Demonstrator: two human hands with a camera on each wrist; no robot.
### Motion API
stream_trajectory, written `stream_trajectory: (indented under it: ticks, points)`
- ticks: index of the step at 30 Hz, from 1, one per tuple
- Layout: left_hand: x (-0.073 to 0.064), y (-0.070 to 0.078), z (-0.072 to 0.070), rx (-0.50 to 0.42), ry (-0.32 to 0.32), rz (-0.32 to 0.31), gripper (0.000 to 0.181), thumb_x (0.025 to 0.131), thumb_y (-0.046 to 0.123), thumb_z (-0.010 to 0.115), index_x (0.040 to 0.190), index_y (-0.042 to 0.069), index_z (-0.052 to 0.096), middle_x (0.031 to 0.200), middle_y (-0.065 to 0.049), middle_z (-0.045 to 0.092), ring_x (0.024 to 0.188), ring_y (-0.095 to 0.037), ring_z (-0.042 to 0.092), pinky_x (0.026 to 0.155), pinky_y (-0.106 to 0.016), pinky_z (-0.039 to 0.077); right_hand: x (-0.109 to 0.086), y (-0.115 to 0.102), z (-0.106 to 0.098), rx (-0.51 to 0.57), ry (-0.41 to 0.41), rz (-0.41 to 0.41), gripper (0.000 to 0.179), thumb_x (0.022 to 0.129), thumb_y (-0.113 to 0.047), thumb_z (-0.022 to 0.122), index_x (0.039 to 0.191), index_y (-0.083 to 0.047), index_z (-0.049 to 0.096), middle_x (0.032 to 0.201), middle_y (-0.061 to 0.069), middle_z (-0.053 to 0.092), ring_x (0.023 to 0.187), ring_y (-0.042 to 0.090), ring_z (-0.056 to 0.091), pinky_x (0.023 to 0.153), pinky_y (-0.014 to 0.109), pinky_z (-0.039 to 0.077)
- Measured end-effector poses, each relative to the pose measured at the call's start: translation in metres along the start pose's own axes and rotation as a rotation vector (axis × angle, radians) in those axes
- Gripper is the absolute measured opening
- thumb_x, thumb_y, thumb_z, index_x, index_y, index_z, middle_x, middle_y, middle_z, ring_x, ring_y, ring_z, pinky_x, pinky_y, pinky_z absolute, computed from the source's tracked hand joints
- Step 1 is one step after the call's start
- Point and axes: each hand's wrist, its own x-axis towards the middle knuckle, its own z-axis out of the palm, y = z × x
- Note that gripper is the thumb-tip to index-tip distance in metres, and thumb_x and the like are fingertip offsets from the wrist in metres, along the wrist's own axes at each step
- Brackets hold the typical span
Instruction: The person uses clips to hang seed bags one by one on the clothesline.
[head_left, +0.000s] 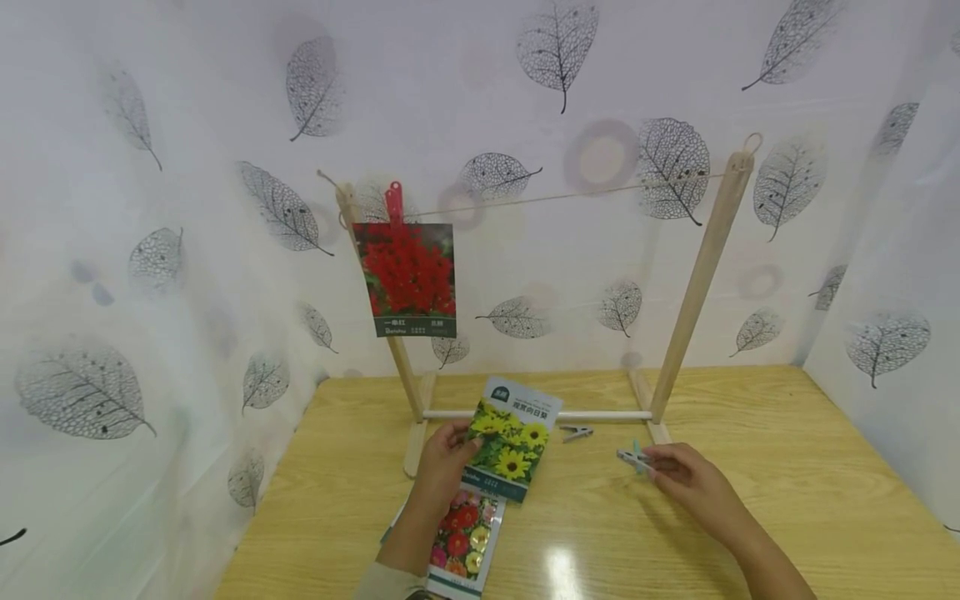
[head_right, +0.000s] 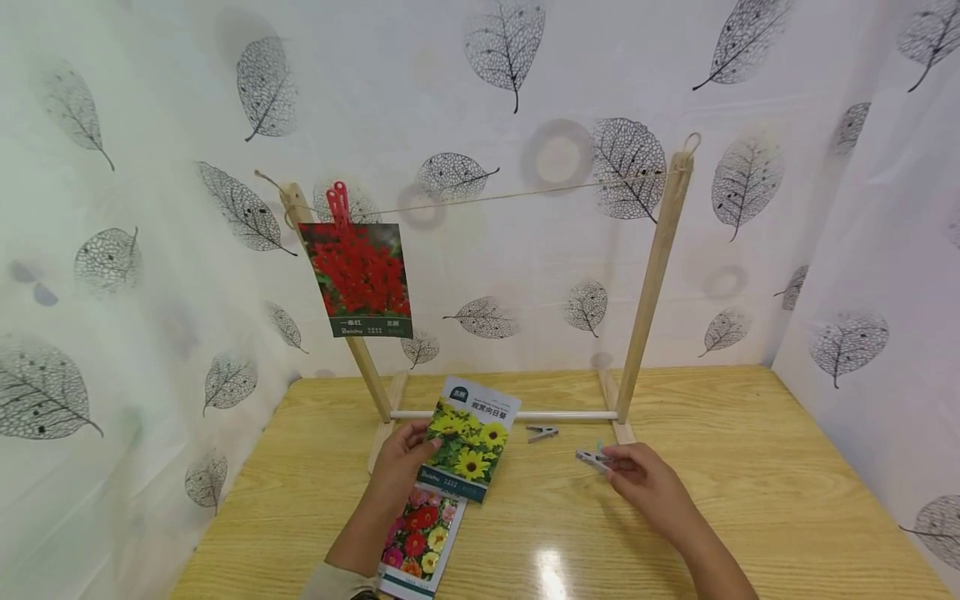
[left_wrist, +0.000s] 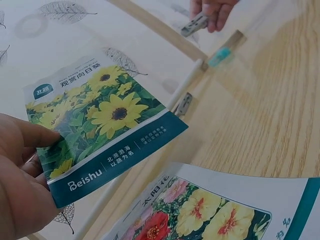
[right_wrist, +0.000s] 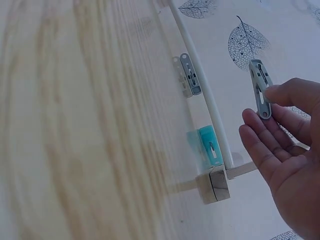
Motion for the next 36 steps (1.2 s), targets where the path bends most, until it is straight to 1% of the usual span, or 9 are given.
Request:
stream_trajectory:
  ticks: [6,8,13,15,20,24,28,34,36]
  points:
    - [-0.0001,0.0004,0.0009,-0.015,-0.004,0.007,0.036,0.098,0.018,0.064,0.131,0.006,0.06,0.118,-0.016,0.067,0.094,-0.017,0.067,0.083,-0.03,0.057,0.0001,-0.0025,0.0007,0.009,0.039,-0.036,0.033,0.097,-0.005,0.065,0.128,0.004,0.06,0.117,0.017,0.06,0.102,0.001,0.064,0.085,0.015,0.055]
    - [0.0003,0.0009,0.0012,-0.013,-0.004,0.005,0.036,0.098,0.019,0.064,0.132,0.006,0.06,0.119,-0.015,0.067,0.095,-0.017,0.067,0.084,-0.03,0.057,0.0001,-0.0025,0.0004,0.012,0.043,-0.031,0.034,0.098,-0.006,0.064,0.129,0.005,0.059,0.118,0.016,0.059,0.102,0.001,0.064,0.086,0.014,0.055]
    - [0.0017,0.0016,0.0013,0.004,0.007,-0.025,0.037,0.097,0.022,0.065,0.131,0.009,0.061,0.12,-0.012,0.068,0.097,-0.017,0.068,0.085,-0.03,0.056,-0.0001,-0.0024,-0.0006,0.026,0.045,-0.018,0.035,0.099,-0.008,0.063,0.13,0.005,0.057,0.118,0.012,0.059,0.103,0.0,0.064,0.086,0.015,0.056]
    - [0.0016,0.0017,0.001,0.014,0.009,-0.022,0.038,0.097,0.022,0.065,0.132,0.008,0.06,0.119,-0.012,0.069,0.096,-0.018,0.068,0.084,-0.031,0.057,-0.0002,-0.003,-0.0004,0.035,0.048,-0.025,0.035,0.099,-0.007,0.063,0.13,0.006,0.057,0.118,0.012,0.06,0.103,0.0,0.064,0.086,0.016,0.056]
    - [0.001,0.0027,0.0003,-0.001,0.011,-0.018,0.036,0.098,0.019,0.064,0.131,0.007,0.06,0.12,-0.013,0.068,0.095,-0.018,0.068,0.083,-0.031,0.058,0.0004,-0.0051,0.001,0.067,0.047,-0.046,0.035,0.098,-0.006,0.064,0.13,0.008,0.057,0.117,0.014,0.059,0.103,0.002,0.065,0.086,0.016,0.056]
    - [0.0006,0.0044,0.0003,-0.025,0.008,-0.025,0.037,0.098,0.02,0.063,0.132,0.007,0.059,0.122,-0.014,0.068,0.095,-0.017,0.068,0.082,-0.032,0.058,0.0006,-0.0055,0.0007,0.074,0.054,-0.033,0.035,0.098,-0.007,0.064,0.13,0.007,0.057,0.118,0.013,0.059,0.104,0.001,0.064,0.087,0.015,0.056]
    - [-0.0001,0.0045,0.0004,-0.036,0.006,-0.01,0.037,0.098,0.021,0.064,0.132,0.005,0.059,0.122,-0.015,0.067,0.095,-0.017,0.068,0.082,-0.031,0.058,0.0014,-0.0054,-0.0004,0.073,0.064,-0.012,0.035,0.098,-0.009,0.065,0.13,0.005,0.057,0.12,0.013,0.059,0.104,0.0,0.064,0.088,0.015,0.055]
    - [-0.0002,0.0015,0.0015,-0.046,-0.003,0.049,0.036,0.099,0.017,0.063,0.131,0.001,0.058,0.125,-0.017,0.066,0.102,-0.014,0.067,0.086,-0.026,0.057,0.0011,-0.0074,-0.0016,0.032,0.066,0.011,0.036,0.099,-0.013,0.064,0.132,0.002,0.057,0.122,0.012,0.058,0.104,0.0,0.063,0.088,0.014,0.054]
    - [0.0003,0.0013,0.0021,-0.055,0.001,0.048,0.036,0.099,0.018,0.064,0.131,0.002,0.058,0.125,-0.016,0.066,0.102,-0.014,0.067,0.085,-0.026,0.057,0.0008,-0.0086,-0.0022,0.023,0.07,0.015,0.035,0.1,-0.014,0.064,0.131,0.0,0.058,0.121,0.011,0.059,0.104,0.0,0.063,0.087,0.014,0.055]
